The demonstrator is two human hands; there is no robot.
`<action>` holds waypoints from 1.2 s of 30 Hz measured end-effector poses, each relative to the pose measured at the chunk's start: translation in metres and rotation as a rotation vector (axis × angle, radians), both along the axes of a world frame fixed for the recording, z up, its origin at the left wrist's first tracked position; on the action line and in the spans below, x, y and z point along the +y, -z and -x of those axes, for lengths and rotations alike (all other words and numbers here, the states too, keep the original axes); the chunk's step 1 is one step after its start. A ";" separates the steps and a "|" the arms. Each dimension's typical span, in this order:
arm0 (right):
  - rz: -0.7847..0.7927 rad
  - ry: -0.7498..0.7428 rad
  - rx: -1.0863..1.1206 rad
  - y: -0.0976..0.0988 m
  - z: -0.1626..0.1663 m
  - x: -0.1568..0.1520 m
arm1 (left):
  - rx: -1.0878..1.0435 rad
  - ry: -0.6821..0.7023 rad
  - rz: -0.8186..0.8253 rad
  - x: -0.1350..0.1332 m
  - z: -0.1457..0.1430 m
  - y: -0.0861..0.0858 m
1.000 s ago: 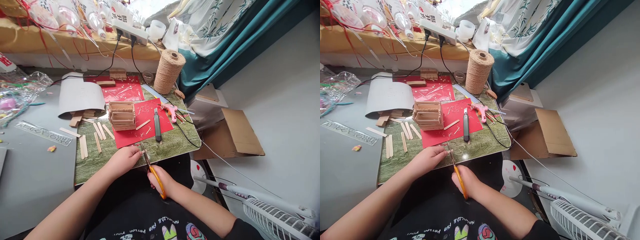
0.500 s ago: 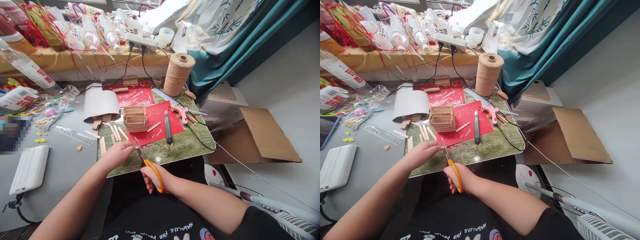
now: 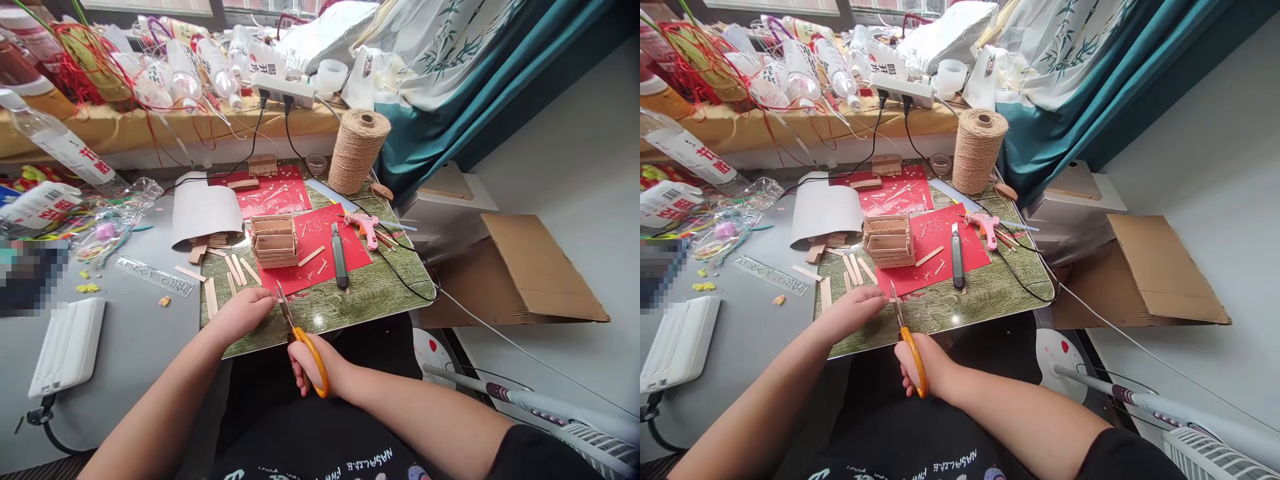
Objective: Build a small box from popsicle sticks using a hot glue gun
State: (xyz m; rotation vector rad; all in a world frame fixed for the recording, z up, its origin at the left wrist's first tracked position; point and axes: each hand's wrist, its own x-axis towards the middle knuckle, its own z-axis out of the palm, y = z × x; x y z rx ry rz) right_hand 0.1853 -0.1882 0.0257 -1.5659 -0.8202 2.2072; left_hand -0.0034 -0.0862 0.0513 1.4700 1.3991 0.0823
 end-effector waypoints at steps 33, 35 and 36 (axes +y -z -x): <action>-0.170 -0.110 0.190 0.018 -0.032 -0.019 | -0.202 -0.086 -0.060 -0.028 0.013 0.019; -0.195 -0.116 0.183 0.015 -0.031 -0.018 | -0.208 -0.090 -0.064 -0.030 0.011 0.020; -0.200 -0.119 0.181 0.016 -0.031 -0.019 | -0.199 -0.087 -0.073 -0.031 0.009 0.020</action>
